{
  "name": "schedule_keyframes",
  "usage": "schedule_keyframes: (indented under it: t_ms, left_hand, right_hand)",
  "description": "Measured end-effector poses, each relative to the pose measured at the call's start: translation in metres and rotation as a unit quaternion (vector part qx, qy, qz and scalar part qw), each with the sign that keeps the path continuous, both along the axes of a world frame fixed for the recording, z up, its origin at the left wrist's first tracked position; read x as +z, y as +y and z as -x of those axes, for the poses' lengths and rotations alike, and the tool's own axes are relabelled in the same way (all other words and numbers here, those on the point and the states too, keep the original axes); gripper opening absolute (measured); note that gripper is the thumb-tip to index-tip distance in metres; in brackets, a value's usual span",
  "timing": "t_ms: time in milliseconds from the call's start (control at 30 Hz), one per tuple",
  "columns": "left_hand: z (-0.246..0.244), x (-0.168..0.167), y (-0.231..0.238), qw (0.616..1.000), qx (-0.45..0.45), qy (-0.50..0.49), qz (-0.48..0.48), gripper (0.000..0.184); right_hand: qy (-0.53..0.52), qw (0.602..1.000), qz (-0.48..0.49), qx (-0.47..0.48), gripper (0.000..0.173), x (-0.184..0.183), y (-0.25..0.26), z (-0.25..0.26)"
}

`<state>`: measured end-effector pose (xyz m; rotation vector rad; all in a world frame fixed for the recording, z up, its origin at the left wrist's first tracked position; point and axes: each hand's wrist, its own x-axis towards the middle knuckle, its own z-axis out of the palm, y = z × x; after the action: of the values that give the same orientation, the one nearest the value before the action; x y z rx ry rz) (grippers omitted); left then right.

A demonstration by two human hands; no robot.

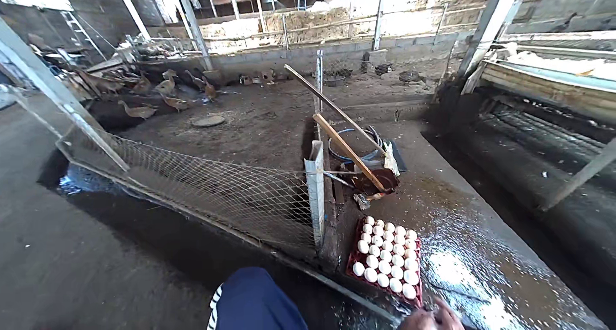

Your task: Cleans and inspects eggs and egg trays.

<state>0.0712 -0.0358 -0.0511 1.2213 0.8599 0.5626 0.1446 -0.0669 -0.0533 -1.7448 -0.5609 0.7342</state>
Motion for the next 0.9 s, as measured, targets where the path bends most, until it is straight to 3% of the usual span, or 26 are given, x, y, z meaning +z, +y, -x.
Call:
schedule_keyframes:
  t_ms: [100, 233, 367, 467, 600, 633, 700, 800, 833, 900]
  left_hand:
    - [0.002, 0.0, 0.0, 0.999, 0.049, 0.007, -0.021, 0.038]
    - [0.004, 0.01, -0.002, 0.996, -0.016, 0.085, 0.012, 0.046]
    - [0.003, 0.004, 0.004, 0.995, 0.05, 0.082, 0.026, 0.046]
    - [0.002, 0.007, 0.002, 0.995, 0.02, 0.097, 0.032, 0.051]
    - [0.006, 0.003, 0.008, 0.995, 0.037, 0.071, 0.052, 0.044]
    - [0.009, 0.006, 0.008, 0.993, 0.016, 0.083, 0.083, 0.046]
    - [0.006, 0.01, 0.008, 0.985, -0.023, 0.11, 0.132, 0.048]
    - [0.01, 0.006, 0.015, 0.982, -0.036, 0.065, 0.176, 0.037]
    - [0.011, 0.002, 0.018, 0.986, -0.018, 0.058, 0.155, 0.033]
    - [0.009, -0.005, 0.022, 0.994, 0.025, 0.047, 0.09, 0.035]
  right_hand:
    - [0.01, 0.999, -0.044, -0.006, 0.045, 0.0, 0.0, 0.005]
    - [0.081, 0.995, -0.011, -0.06, 0.041, 0.011, 0.008, 0.001]
    - [-0.025, 1.0, 0.013, 0.004, 0.046, 0.016, -0.002, 0.022]
    - [0.023, 0.999, 0.033, -0.036, 0.045, 0.012, 0.009, 0.008]
    - [-0.055, 0.998, 0.035, 0.01, 0.05, 0.013, -0.007, 0.029]
    - [-0.036, 0.998, 0.041, -0.001, 0.048, 0.01, -0.005, 0.022]
    - [0.101, 0.991, 0.084, -0.019, 0.042, 0.013, 0.008, -0.006]
    - [0.314, 0.945, 0.079, -0.048, 0.038, 0.012, 0.015, -0.018]
    - [0.33, 0.942, 0.044, -0.055, 0.04, 0.011, 0.014, -0.017]
    - [0.23, 0.973, -0.004, -0.022, 0.049, 0.009, 0.01, -0.005]
